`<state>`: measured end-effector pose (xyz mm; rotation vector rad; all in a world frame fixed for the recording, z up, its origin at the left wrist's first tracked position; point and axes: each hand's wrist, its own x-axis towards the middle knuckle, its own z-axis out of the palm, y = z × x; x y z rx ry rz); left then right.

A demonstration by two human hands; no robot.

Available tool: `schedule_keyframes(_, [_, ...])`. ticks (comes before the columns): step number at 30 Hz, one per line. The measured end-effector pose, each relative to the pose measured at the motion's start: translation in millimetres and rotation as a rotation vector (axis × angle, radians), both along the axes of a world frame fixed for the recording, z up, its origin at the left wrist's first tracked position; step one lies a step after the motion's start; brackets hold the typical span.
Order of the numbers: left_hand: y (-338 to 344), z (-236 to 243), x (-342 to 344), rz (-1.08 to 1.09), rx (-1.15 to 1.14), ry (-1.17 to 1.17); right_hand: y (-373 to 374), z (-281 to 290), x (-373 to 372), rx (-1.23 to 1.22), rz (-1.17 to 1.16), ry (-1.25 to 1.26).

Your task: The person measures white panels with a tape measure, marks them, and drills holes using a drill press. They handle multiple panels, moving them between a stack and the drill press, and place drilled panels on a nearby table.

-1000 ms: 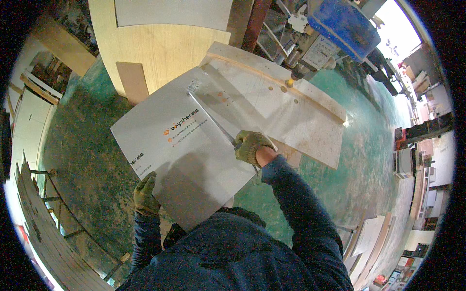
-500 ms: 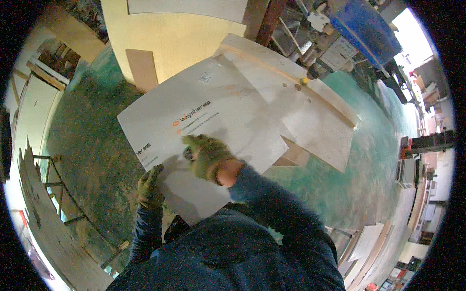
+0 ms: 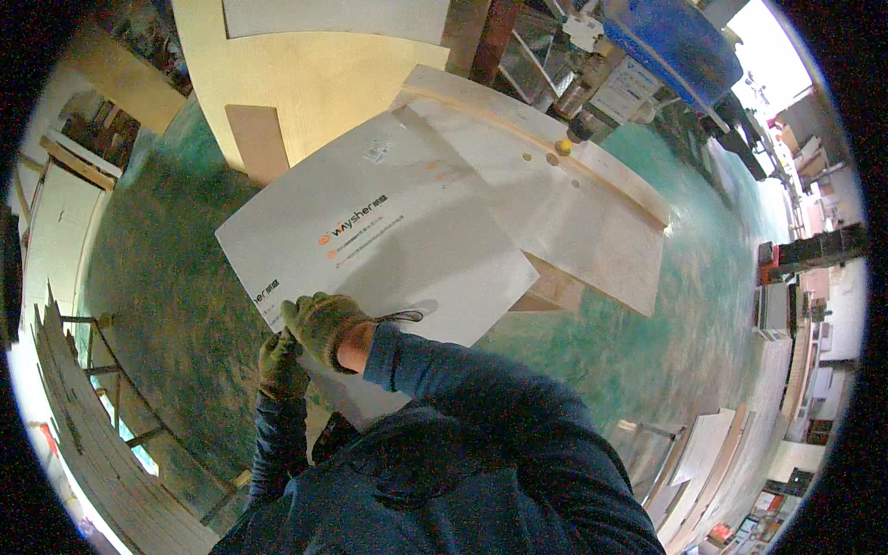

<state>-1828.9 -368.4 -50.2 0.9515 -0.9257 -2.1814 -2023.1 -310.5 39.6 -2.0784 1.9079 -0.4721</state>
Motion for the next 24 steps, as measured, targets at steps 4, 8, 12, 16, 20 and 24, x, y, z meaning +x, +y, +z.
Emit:
schedule_keyframes(4, [1.2, 30.5, -11.8, -0.028, 0.082, -0.108, 7.5, 16.1, -8.6, 0.074, 0.026, -0.019])
schedule_keyframes(8, [-2.6, 32.6, -12.6, -0.260, -0.532, -0.291, 21.1, 16.5, -13.1, 0.140, 0.005, -0.080])
schedule_keyframes(12, [-2.9, 14.0, -3.2, -0.085, -0.199, -0.213, 82.1, 6.3, -37.6, 0.065, -0.002, -0.044])
schedule_keyframes(16, [1.8, 22.0, -15.7, 0.141, 0.048, -0.151, 181.5, 55.0, -96.9, 0.656, -0.047, -0.034])
schedule_keyframes(20, [-1.5, 15.9, -18.4, 0.129, 0.068, -0.153, 301.4, 43.5, -127.3, 0.902, -0.152, -0.142])
schedule_keyframes(24, [-1.2, 13.3, -18.4, 0.107, 0.107, -0.101, 381.9, -0.3, -108.9, 1.104, -0.332, -0.597])
